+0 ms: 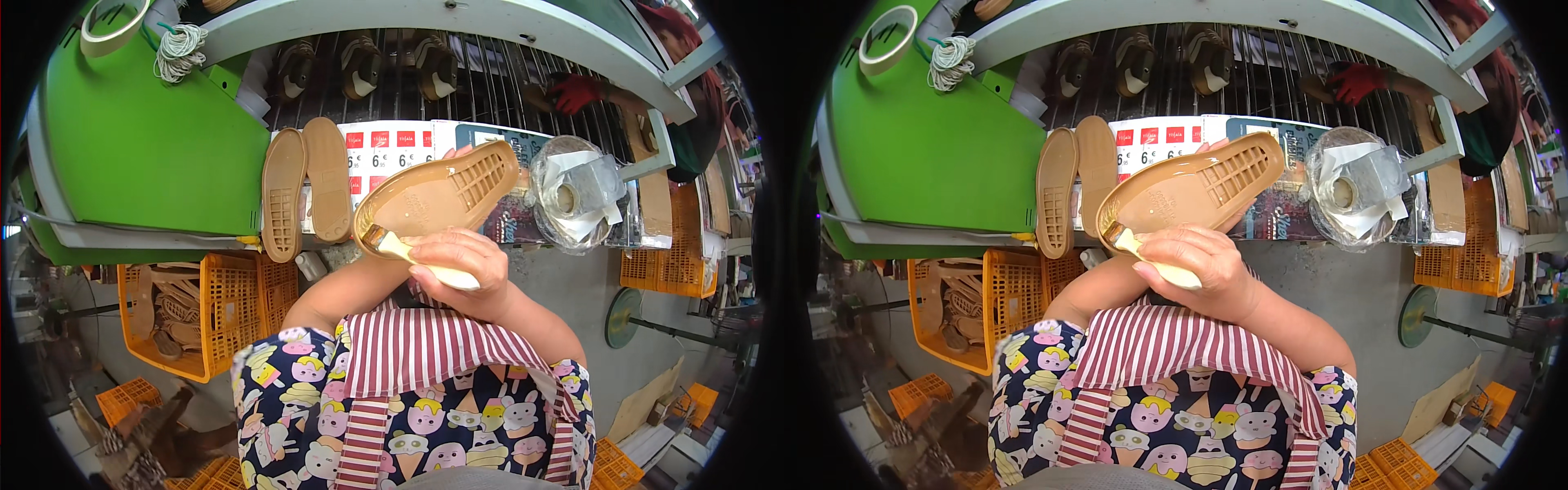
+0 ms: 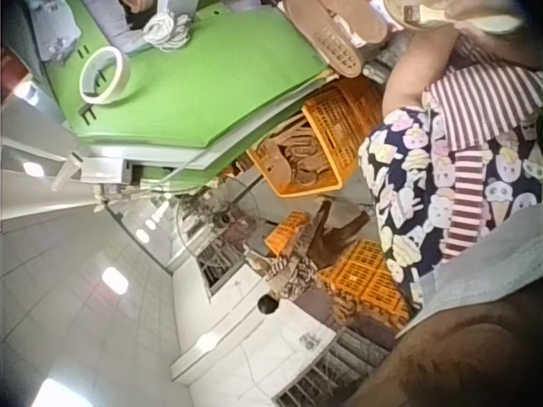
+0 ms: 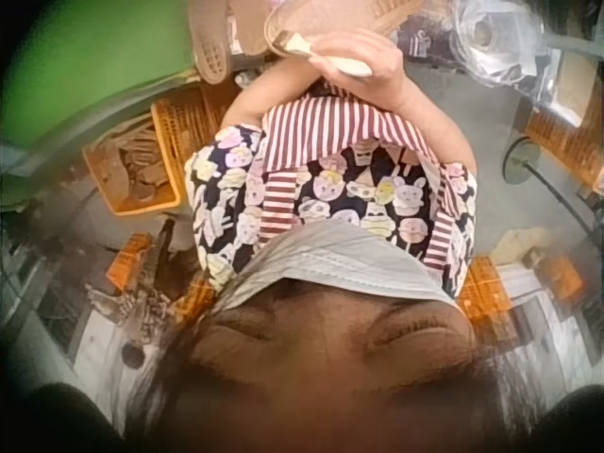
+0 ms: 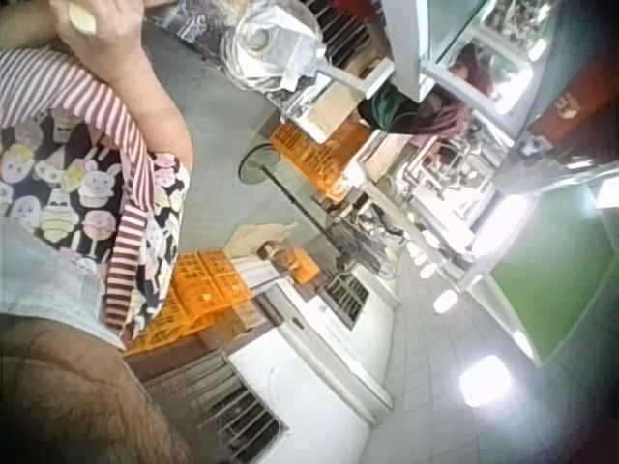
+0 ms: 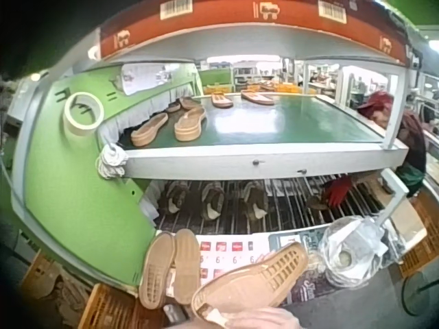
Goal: Applying a liquid coating or adhesive to the inside of a shoe sole using a brush in a factory setting.
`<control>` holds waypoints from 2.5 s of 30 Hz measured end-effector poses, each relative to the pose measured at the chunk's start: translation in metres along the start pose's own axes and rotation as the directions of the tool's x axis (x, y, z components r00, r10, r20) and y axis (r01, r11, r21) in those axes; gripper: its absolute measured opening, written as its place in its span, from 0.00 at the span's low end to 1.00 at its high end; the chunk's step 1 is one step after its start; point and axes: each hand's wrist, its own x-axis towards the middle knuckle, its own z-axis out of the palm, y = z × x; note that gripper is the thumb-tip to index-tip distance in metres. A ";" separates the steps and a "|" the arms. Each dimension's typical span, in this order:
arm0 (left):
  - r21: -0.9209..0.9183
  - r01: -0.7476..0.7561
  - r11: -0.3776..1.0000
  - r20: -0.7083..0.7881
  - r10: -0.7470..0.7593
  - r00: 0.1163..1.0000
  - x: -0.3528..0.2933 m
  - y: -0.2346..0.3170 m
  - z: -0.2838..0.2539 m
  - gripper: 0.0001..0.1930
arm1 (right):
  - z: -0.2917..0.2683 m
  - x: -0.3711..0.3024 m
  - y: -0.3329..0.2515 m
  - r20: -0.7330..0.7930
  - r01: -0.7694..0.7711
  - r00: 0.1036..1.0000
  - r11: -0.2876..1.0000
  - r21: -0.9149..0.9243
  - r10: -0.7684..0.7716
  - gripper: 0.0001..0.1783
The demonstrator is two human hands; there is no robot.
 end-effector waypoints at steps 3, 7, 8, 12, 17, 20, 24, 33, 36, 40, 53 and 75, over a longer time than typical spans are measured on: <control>-0.130 -0.030 0.991 -0.043 0.024 0.999 0.003 0.005 0.000 0.27 | -0.010 0.005 0.006 0.104 -0.040 0.994 0.997 0.063 0.033 0.12; -0.376 -0.079 0.923 -0.078 0.054 0.995 0.006 0.014 0.001 0.26 | -0.029 0.019 0.014 0.227 -0.150 0.967 0.977 0.151 0.113 0.09; -0.445 -0.094 0.891 -0.085 0.062 0.994 0.007 0.015 0.003 0.26 | -0.034 0.022 0.016 0.256 -0.187 0.956 0.968 0.165 0.141 0.08; -0.694 -0.098 0.713 -0.058 0.080 0.995 0.001 0.020 0.001 0.25 | -0.053 0.043 0.022 0.380 -0.266 0.906 0.949 0.169 0.186 0.07; -0.903 0.046 0.426 0.114 0.135 0.984 -0.006 0.024 0.004 0.24 | -0.078 0.047 0.022 0.454 -0.331 0.851 0.940 0.079 0.262 0.06; -0.888 0.390 0.243 0.443 0.228 0.867 -0.011 0.015 0.010 0.28 | -0.094 0.039 0.023 0.420 -0.332 0.863 0.942 0.055 0.280 0.06; -0.838 0.499 0.219 0.540 0.209 0.815 -0.008 -0.006 -0.006 0.32 | -0.121 0.014 0.031 0.306 -0.377 0.887 0.925 0.047 0.346 0.07; -0.822 0.440 -0.361 0.514 -0.136 0.847 -0.026 -0.048 0.004 0.33 | -0.189 -0.122 0.094 -0.710 -0.638 0.484 0.762 0.114 0.511 0.11; -0.730 0.415 -0.542 0.538 -0.081 0.839 -0.027 -0.048 0.012 0.34 | -0.183 -0.146 0.120 -0.772 -0.728 0.433 0.686 0.005 0.465 0.11; -0.693 0.402 -0.598 0.544 -0.068 0.836 -0.019 -0.034 0.007 0.37 | -0.179 -0.175 0.165 -0.766 -0.810 0.434 0.578 -0.100 0.475 0.12; -0.625 0.375 -0.685 0.538 -0.028 0.843 -0.016 -0.027 -0.003 0.38 | -0.194 -0.163 0.132 -0.705 -0.858 0.381 0.513 -0.029 0.598 0.13; -0.602 0.486 -0.634 0.600 0.043 0.799 -0.014 0.005 -0.011 0.36 | -0.094 -0.031 0.064 -0.560 -0.359 0.738 0.922 0.144 0.375 0.09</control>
